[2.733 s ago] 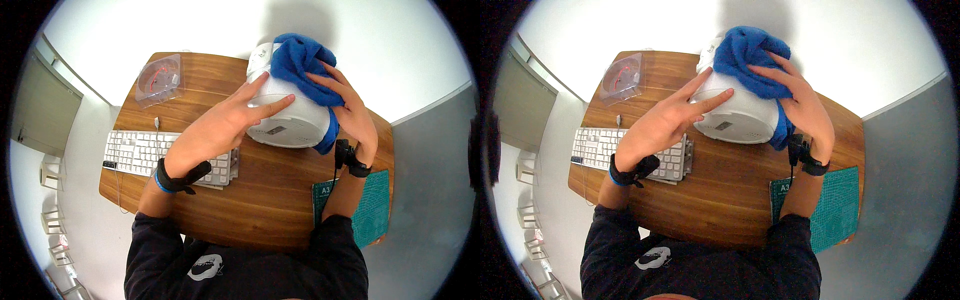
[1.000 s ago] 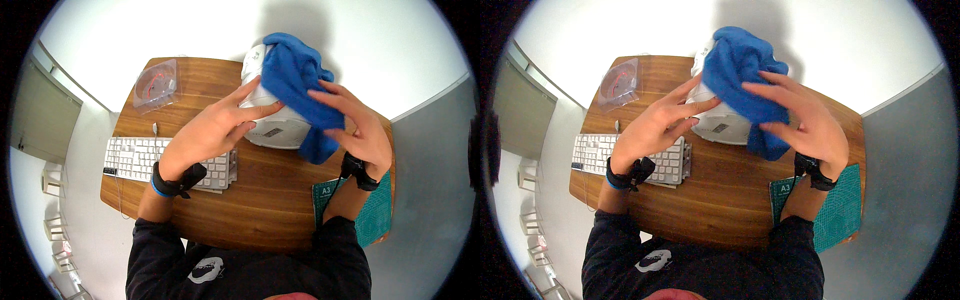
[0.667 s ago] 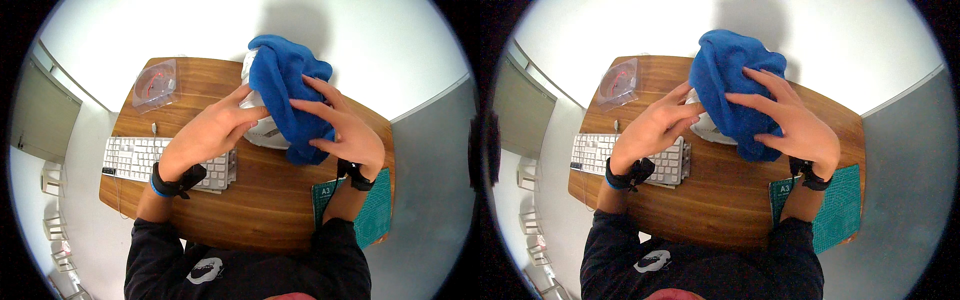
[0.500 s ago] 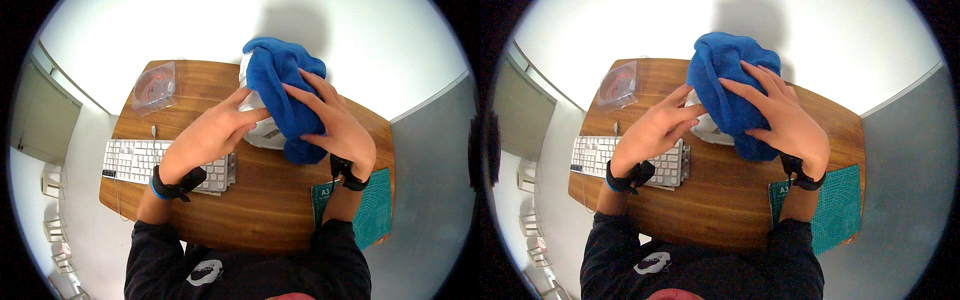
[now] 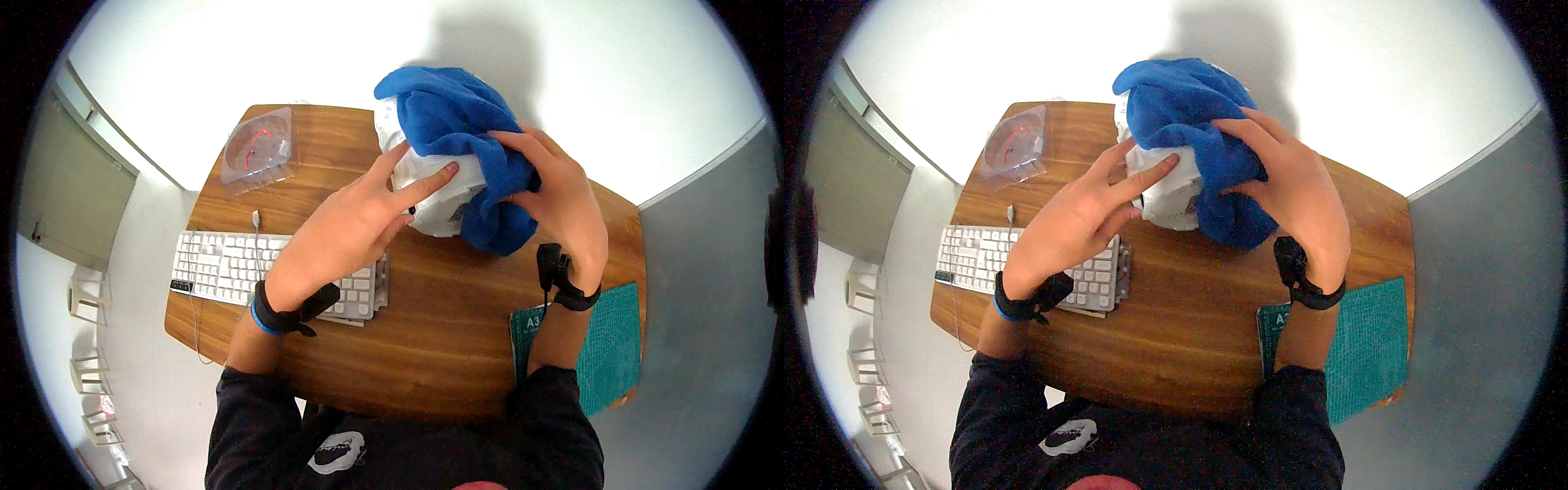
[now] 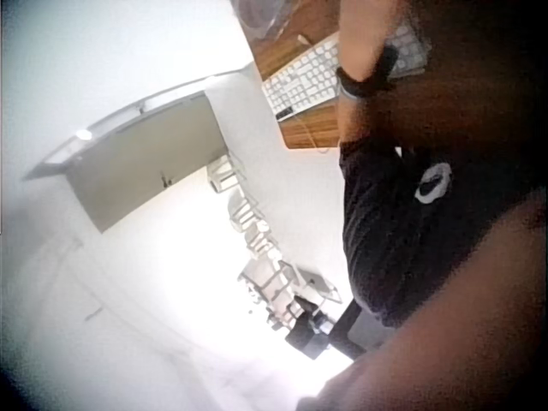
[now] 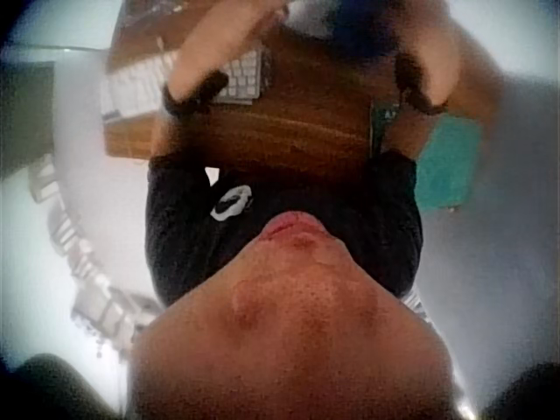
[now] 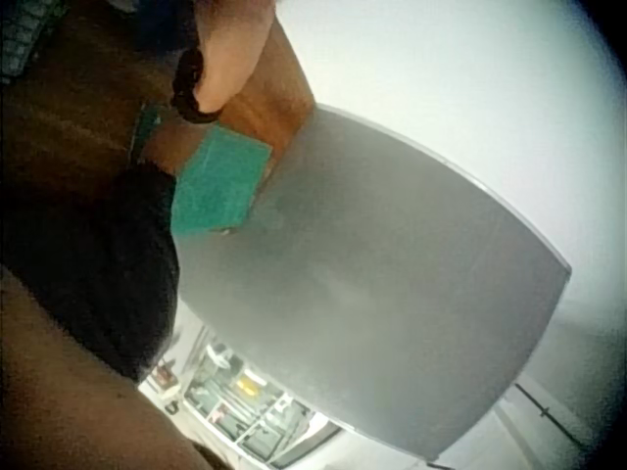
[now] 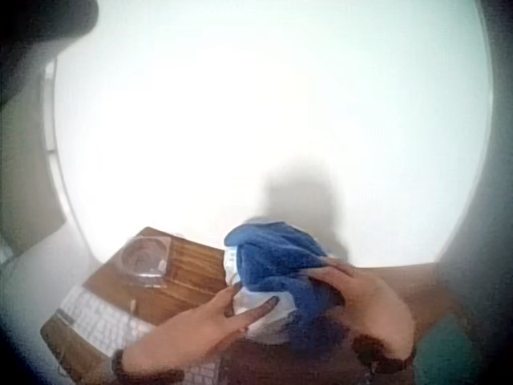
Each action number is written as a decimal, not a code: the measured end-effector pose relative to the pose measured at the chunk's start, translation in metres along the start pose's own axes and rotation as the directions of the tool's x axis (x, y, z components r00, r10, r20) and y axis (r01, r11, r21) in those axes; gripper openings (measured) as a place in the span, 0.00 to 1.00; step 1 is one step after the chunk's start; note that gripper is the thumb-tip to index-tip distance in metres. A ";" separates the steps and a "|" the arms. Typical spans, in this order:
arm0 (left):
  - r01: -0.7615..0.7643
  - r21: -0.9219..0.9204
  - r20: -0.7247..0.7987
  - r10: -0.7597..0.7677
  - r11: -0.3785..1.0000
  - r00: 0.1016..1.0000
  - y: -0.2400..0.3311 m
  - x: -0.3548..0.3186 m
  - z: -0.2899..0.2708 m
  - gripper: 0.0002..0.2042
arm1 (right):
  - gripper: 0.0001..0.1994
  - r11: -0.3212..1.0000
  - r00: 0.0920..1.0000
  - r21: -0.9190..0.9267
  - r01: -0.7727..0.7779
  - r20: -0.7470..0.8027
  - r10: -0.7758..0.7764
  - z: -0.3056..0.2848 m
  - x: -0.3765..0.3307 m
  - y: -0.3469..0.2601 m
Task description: The person wipes the interior and exterior of a white rice cooker with a blue cloth, then uses a screwdriver to remove the bottom cover, exposing the internal wiring and components.
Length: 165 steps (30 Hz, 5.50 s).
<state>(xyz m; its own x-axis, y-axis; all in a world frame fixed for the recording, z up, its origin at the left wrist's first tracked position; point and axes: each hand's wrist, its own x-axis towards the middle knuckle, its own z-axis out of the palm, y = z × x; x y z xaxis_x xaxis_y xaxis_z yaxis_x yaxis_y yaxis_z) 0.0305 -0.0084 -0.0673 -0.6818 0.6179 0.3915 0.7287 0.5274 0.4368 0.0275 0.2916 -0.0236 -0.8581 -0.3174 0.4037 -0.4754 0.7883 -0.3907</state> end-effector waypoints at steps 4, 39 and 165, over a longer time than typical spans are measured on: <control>0.041 0.049 -0.001 -0.041 0.998 0.999 -0.001 -0.001 0.001 0.41 | 0.33 1.000 0.995 0.020 -0.007 -0.102 0.009 0.001 0.003 0.008; 0.018 0.339 -0.141 0.032 0.941 0.989 0.007 0.060 0.028 0.41 | 0.24 0.905 0.902 -0.012 -0.426 -0.078 0.424 0.004 0.002 0.107; 0.235 -0.052 -0.100 -0.240 0.971 0.966 -0.075 0.062 -0.009 0.51 | 0.65 0.898 0.935 0.284 -0.337 0.217 0.282 0.023 0.016 0.041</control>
<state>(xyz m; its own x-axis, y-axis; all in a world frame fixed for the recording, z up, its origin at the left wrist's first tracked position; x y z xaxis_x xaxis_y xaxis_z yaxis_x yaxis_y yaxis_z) -0.0671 -0.0151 -0.0685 -0.8394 0.4121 0.3544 0.5434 0.6268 0.5584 -0.0106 0.3071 -0.0519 -0.9781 -0.1887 0.0876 -0.1929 0.6649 -0.7216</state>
